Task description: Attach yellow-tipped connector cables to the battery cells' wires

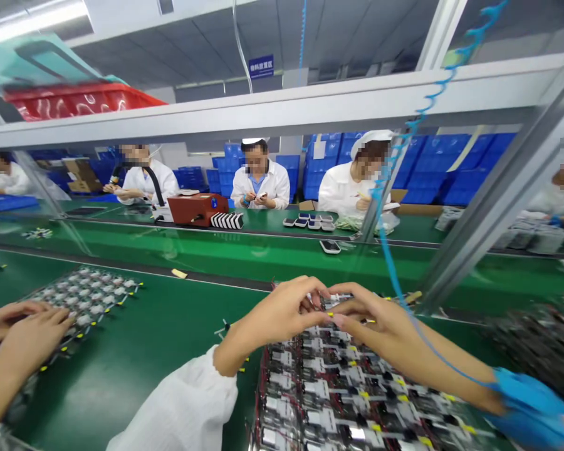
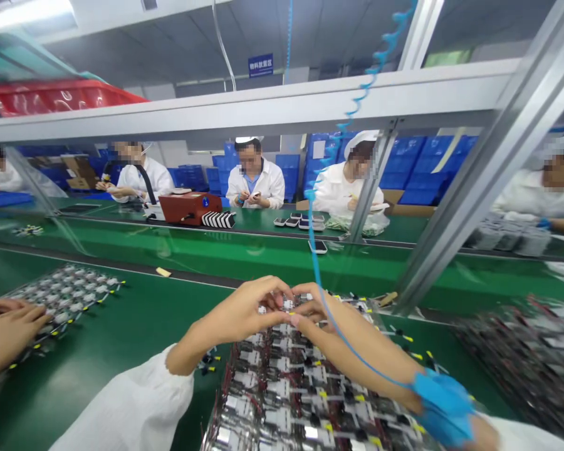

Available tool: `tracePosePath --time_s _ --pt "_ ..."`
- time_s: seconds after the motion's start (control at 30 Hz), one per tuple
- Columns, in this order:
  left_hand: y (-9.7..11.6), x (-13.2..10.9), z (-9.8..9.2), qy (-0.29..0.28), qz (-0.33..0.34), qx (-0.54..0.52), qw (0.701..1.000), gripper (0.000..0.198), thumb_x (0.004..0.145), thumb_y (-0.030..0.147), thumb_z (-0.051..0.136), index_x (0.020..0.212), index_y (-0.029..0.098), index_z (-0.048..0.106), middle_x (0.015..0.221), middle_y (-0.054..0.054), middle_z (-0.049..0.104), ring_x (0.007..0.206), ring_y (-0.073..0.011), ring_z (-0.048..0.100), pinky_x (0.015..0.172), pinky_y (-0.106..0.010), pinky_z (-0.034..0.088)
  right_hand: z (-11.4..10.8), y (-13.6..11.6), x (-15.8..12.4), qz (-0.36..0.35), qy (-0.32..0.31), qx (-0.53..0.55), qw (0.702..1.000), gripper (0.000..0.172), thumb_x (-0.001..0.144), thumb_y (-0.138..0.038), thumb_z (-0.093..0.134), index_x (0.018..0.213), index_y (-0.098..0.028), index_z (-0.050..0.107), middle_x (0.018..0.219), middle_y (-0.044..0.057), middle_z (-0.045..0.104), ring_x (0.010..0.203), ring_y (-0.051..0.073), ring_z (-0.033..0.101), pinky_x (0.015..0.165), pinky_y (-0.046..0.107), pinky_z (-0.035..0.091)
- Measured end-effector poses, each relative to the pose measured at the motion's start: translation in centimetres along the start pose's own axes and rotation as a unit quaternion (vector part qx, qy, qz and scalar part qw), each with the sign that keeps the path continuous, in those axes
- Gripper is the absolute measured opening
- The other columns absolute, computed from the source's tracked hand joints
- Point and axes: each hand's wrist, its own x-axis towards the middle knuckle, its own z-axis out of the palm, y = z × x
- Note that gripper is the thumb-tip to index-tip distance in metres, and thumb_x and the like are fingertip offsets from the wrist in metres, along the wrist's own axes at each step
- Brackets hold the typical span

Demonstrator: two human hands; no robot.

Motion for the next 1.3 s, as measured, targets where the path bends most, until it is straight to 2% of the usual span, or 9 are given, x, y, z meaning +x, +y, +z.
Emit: tracePosePath --time_s 0.2,0.4,0.5,0.63,0.73,0.9,1.03,1.17,1.3 --pt "-1.8 2.2 2.3 -0.023 0.021 -0.036 0.999 0.031 0.08 0.026 0.077 0.099 0.021 0.053 0.082 0.003 0.056 0.075 -0.0136 0.056 0.069 -0.024 0.043 1.1 2.4 2.3 0.036 -0.028 0.135 0.99 0.039 0.083 -0.059 0.058 0.095 -0.022 0.051 0.072 0.0 0.059 0.068 0.018 0.056 0.061 0.029 0.047" --pt "-3.6 2.2 1.7 -0.041 0.013 0.041 0.998 0.038 0.082 0.038 0.074 0.109 0.021 0.053 0.1 -0.003 0.059 0.086 -0.0188 0.059 0.075 -0.029 0.047 -0.1 5.4 2.5 0.067 0.021 0.152 0.986 0.051 0.079 -0.061 0.063 0.109 -0.021 0.053 0.069 -0.002 0.059 0.061 0.015 0.053 0.059 0.028 0.045" --pt "-4.9 1.9 1.1 -0.113 0.017 0.138 0.984 0.019 0.091 0.027 0.062 0.109 0.021 0.06 0.107 -0.006 0.062 0.098 -0.0227 0.061 0.086 -0.033 0.045 -1.3 6.4 2.4 0.094 0.042 0.119 0.988 0.046 0.077 -0.06 0.061 0.099 -0.021 0.061 0.072 0.0 0.057 0.06 0.014 0.052 0.055 0.027 0.043" --pt "-6.2 2.0 1.6 -0.183 0.017 0.191 0.964 0.012 0.089 0.022 0.065 0.1 0.021 0.066 0.104 -0.006 0.066 0.102 -0.0245 0.061 0.09 -0.034 0.044 -2.0 6.2 2.1 0.133 0.025 0.109 0.985 0.038 0.076 -0.052 0.058 0.095 -0.021 0.065 0.076 0.002 0.059 0.065 0.016 0.056 0.059 0.028 0.046" --pt "-6.4 2.1 2.5 -0.178 -0.009 0.198 0.964 0.014 0.084 0.019 0.069 0.097 0.02 0.065 0.101 -0.005 0.067 0.1 -0.0246 0.06 0.086 -0.033 0.044 -1.6 5.7 2.4 0.137 0.013 0.091 0.986 0.037 0.074 -0.046 0.06 0.1 -0.021 0.067 0.081 0.003 0.063 0.068 0.017 0.058 0.062 0.029 0.048" --pt "-6.5 2.2 2.4 -0.165 -0.036 0.175 0.97 0.018 0.08 0.02 0.073 0.096 0.02 0.064 0.097 -0.004 0.068 0.095 -0.0237 0.06 0.077 -0.03 0.044 -0.7 6.0 3.6 0.068 0.048 0.027 0.996 0.029 0.075 -0.043 0.062 0.091 -0.019 0.066 0.069 0.001 0.06 0.061 0.016 0.053 0.056 0.027 0.042" --pt "-7.1 2.5 1.5 -0.16 -0.01 0.155 0.975 0.008 0.091 0.017 0.058 0.095 0.02 0.065 0.096 -0.003 0.068 0.091 -0.0206 0.061 0.081 -0.03 0.044 -0.4 6.2 4.1 0.046 0.074 -0.021 0.996 0.02 0.079 -0.04 0.06 0.084 -0.02 0.063 0.07 0.0 0.062 0.062 0.015 0.051 0.059 0.027 0.04" --pt "-7.9 2.6 1.7 -0.141 0.022 0.218 0.965 0.023 0.093 0.012 0.047 0.101 0.021 0.068 0.098 -0.006 0.064 0.098 -0.0236 0.057 0.089 -0.034 0.042 -0.4 5.9 3.9 0.042 0.07 -0.067 0.994 0.016 0.084 -0.037 0.053 0.084 -0.022 0.059 0.067 -0.001 0.059 0.061 0.016 0.05 0.057 0.027 0.038" --pt "-8.3 2.5 2.5 -0.146 0.064 0.296 0.942 0.034 0.091 0.008 0.044 0.108 0.024 0.068 0.096 -0.006 0.06 0.091 -0.0227 0.056 0.085 -0.033 0.043 0.0 6.1 4.0 0.048 0.058 -0.083 0.994 0.015 0.083 -0.034 0.052 0.087 -0.023 0.06 0.065 -0.002 0.058 0.059 0.015 0.048 0.055 0.027 0.035"
